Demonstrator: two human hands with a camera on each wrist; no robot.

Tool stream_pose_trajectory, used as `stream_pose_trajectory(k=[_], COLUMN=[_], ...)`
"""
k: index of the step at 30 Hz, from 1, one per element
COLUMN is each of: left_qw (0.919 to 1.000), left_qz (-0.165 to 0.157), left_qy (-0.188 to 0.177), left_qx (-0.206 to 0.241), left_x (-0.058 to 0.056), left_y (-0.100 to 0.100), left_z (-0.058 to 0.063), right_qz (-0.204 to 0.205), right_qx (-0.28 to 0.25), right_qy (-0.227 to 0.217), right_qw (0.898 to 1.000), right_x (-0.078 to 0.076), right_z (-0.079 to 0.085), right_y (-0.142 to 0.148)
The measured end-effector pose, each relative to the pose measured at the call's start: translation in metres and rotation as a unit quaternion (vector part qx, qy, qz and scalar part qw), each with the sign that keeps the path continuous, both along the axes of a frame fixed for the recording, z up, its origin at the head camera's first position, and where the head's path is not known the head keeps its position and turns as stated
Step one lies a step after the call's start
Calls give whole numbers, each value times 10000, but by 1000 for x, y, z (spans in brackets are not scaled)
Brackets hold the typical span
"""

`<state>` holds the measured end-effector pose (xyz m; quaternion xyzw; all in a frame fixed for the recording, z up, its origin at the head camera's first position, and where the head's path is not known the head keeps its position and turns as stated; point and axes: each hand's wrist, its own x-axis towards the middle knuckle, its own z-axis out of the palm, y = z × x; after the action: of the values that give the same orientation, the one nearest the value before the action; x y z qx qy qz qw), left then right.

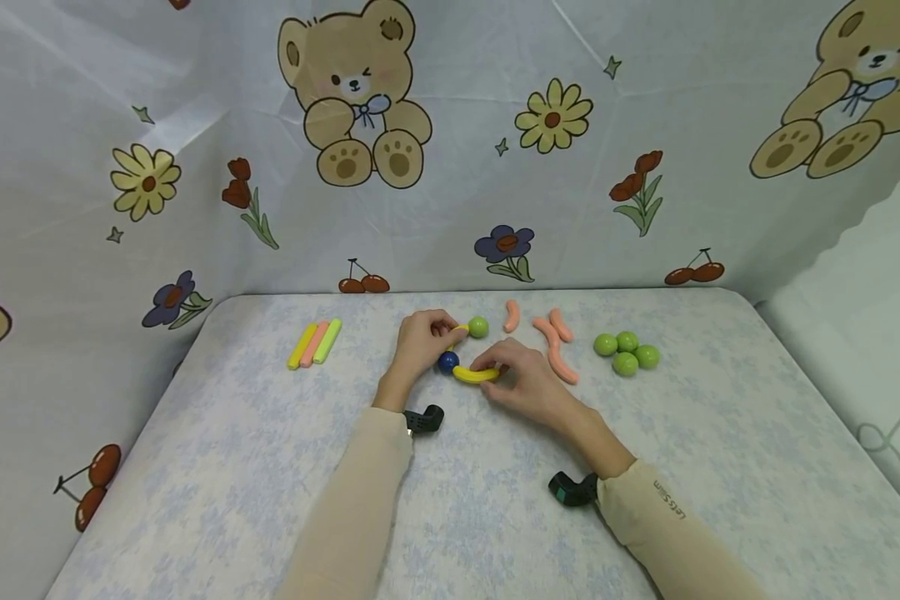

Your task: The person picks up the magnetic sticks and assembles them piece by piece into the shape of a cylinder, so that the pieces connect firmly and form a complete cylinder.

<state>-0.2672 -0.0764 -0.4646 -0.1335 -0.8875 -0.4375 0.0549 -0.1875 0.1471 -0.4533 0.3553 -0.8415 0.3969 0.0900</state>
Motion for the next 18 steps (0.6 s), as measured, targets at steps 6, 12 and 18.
stream_pose_trajectory(k=[6, 12, 18], left_qw=[10000, 9999, 9999], left_qz=[-12, -59, -27], left_qy=[-47, -65, -130], left_qx=[35, 62, 74], left_x=[2, 2, 2], left_y=[-1, -1, 1], left_z=[1, 1, 1], right_qz=[-278, -587, -1128], right_qx=[146, 355, 367], right_qy=[-201, -254, -190], right_qw=[9993, 9973, 9928], right_x=[0, -1, -6], right_z=[-2, -1, 5], right_y=[1, 2, 13])
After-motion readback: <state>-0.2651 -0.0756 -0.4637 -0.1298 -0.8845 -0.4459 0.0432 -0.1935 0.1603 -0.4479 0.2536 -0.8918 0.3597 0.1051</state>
